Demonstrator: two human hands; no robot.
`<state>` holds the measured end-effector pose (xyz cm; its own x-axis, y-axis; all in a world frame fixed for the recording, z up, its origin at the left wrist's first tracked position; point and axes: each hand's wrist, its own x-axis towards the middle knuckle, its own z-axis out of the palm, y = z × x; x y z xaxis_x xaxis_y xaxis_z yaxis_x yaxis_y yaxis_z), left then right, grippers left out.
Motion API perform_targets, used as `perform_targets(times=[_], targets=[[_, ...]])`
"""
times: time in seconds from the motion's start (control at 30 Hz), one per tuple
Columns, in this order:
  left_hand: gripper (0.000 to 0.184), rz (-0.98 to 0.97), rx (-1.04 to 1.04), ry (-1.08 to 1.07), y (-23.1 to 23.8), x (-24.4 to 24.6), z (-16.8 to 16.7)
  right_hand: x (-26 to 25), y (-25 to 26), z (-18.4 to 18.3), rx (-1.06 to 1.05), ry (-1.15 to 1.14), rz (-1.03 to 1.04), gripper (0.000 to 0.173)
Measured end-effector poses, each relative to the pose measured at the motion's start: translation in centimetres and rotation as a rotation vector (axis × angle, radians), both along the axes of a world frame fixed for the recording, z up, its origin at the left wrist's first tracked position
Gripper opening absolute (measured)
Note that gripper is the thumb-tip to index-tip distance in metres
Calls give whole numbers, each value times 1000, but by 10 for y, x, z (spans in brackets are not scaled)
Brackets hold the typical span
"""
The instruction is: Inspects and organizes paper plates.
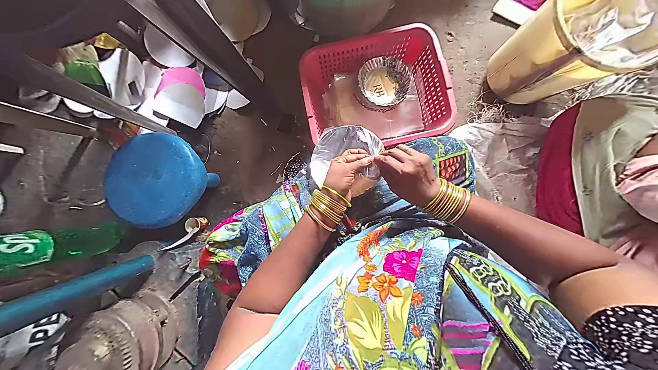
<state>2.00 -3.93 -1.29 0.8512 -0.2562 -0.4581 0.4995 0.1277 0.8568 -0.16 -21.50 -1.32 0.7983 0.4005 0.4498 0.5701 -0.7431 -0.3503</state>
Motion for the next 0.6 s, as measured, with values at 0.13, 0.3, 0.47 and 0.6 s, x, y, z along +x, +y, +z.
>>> perform_targets(times=[0.13,0.3,0.47,0.6], targets=[[7,-46,176,-97,-6,-2,0,1,0,2,-223,-75,31,18],[9,-154,338,-170,-10,-2,2,5,-3,-3,-253,-99,44,20],[10,-279,495,-267,-9,7,11,-1,0,-3,-215,-17,-2,21],[7,-318,448,-195,-4,18,2,-5,4,3,-155,100,-78,18]])
